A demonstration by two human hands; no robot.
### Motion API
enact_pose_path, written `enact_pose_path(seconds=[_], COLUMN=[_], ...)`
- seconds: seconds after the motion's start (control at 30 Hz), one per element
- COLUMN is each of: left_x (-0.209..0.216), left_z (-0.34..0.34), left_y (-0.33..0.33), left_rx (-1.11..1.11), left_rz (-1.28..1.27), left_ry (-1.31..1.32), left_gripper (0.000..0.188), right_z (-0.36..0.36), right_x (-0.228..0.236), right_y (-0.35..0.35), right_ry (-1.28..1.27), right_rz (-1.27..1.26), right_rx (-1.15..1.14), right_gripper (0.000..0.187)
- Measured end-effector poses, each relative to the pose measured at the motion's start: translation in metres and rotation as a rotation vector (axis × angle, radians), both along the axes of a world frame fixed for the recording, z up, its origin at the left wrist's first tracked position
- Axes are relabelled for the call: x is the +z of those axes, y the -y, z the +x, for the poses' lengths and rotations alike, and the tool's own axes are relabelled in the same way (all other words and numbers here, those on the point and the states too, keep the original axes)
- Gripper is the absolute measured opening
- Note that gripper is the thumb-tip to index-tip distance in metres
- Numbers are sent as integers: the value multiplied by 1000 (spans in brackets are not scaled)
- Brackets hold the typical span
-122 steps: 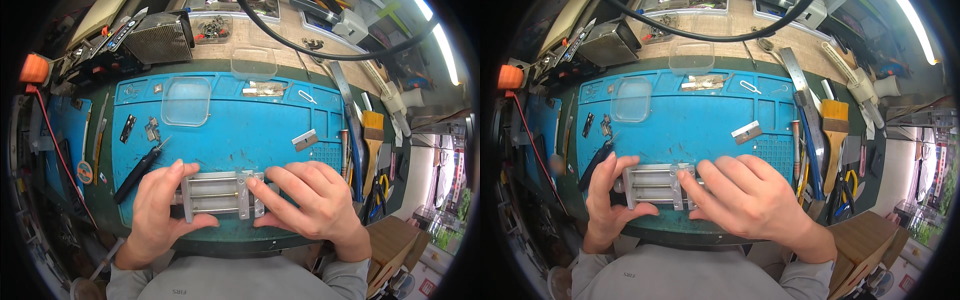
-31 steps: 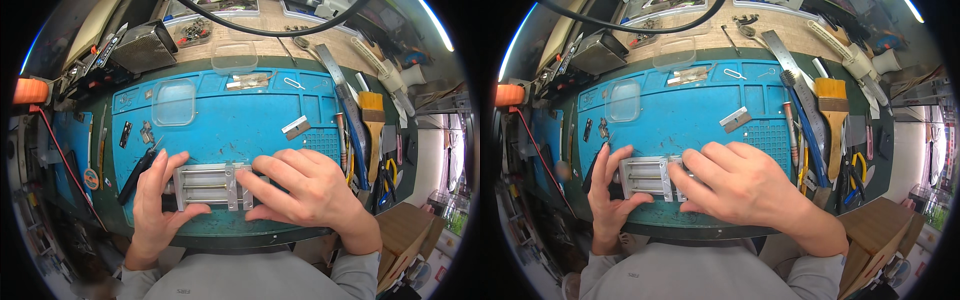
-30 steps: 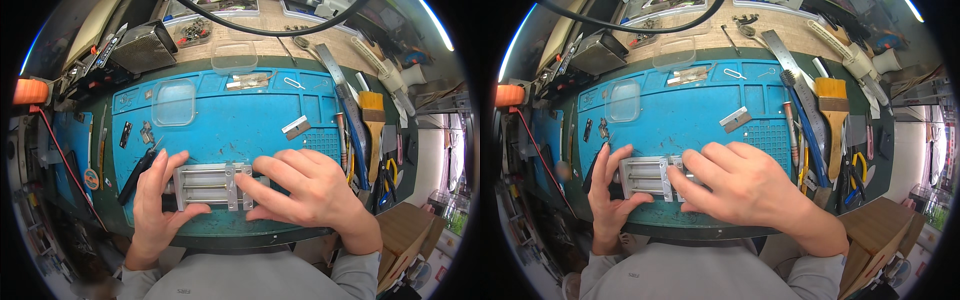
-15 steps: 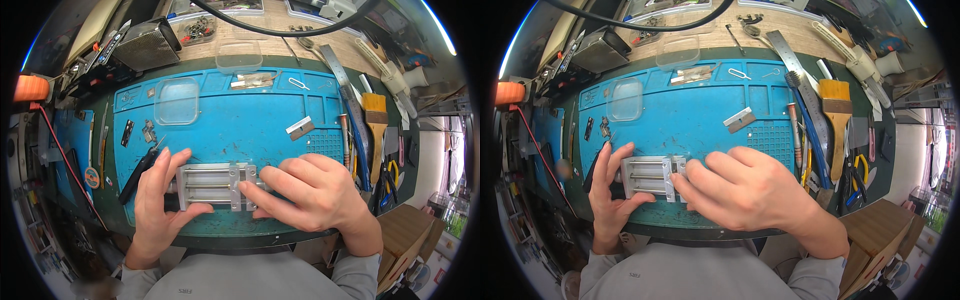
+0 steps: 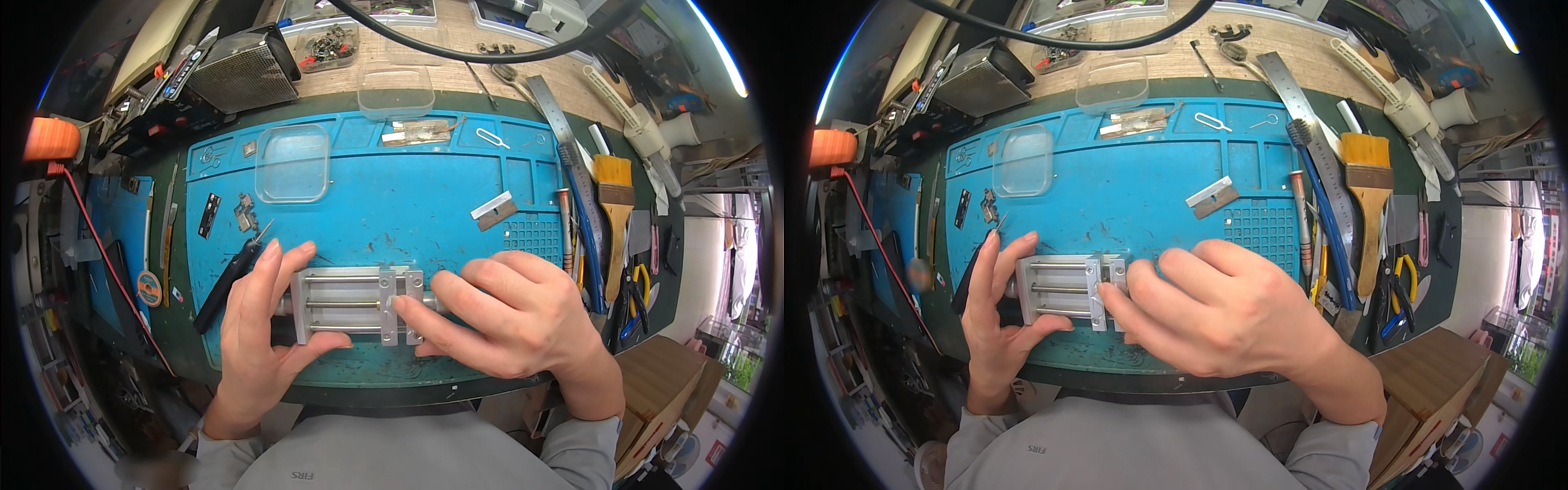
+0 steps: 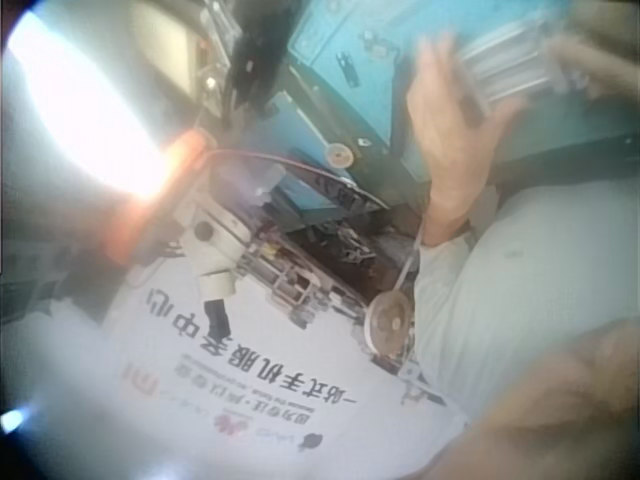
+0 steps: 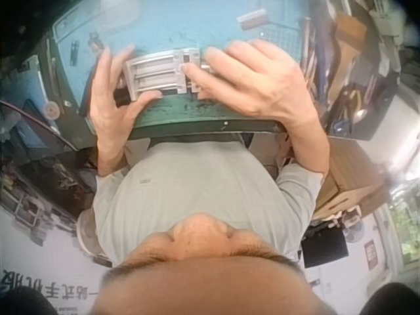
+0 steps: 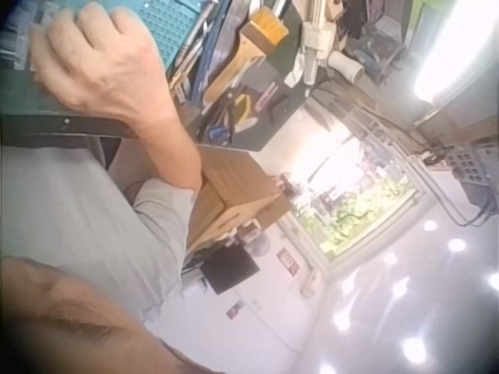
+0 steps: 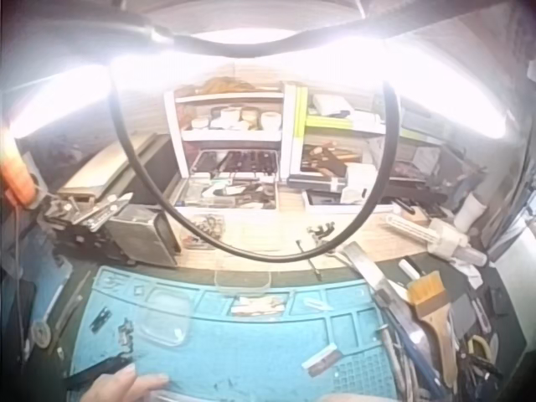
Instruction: The person holds a small white mechanical component with parallel rods, rotates it to inspect different sides, and uses a brush to sweep its surfaces. The person also briefly handles a black pen-like tool before returning to brushing the component.
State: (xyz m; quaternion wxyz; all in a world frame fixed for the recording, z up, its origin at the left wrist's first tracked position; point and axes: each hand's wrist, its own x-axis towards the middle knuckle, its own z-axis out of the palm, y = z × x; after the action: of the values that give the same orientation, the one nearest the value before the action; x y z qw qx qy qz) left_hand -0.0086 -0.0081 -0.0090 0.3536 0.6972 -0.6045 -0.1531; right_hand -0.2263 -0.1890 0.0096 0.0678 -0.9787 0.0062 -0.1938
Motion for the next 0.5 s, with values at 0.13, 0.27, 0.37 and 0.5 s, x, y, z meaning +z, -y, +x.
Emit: enact_pose_path(seconds=[0.13, 0.27, 0.37, 0.5], left_x=[1, 0, -1, -1], left_z=[1, 1, 2, 1], left_y=[0, 0, -1, -1], left_rx=[-9, -8, -6, -5], left_rz=[-1, 1, 2, 0], left_ry=[5, 1, -1, -2], left_gripper=[105, 105, 105, 104], right_z=[1, 2, 2, 2], right_x=[-4, -4, 0, 1], right_y=[0, 1, 1, 2], right_ry=[64, 48, 0, -1], right_rz=[56, 33, -9, -7], right_rx=[20, 16, -5, -7], right_gripper=[35, 37, 39, 40])
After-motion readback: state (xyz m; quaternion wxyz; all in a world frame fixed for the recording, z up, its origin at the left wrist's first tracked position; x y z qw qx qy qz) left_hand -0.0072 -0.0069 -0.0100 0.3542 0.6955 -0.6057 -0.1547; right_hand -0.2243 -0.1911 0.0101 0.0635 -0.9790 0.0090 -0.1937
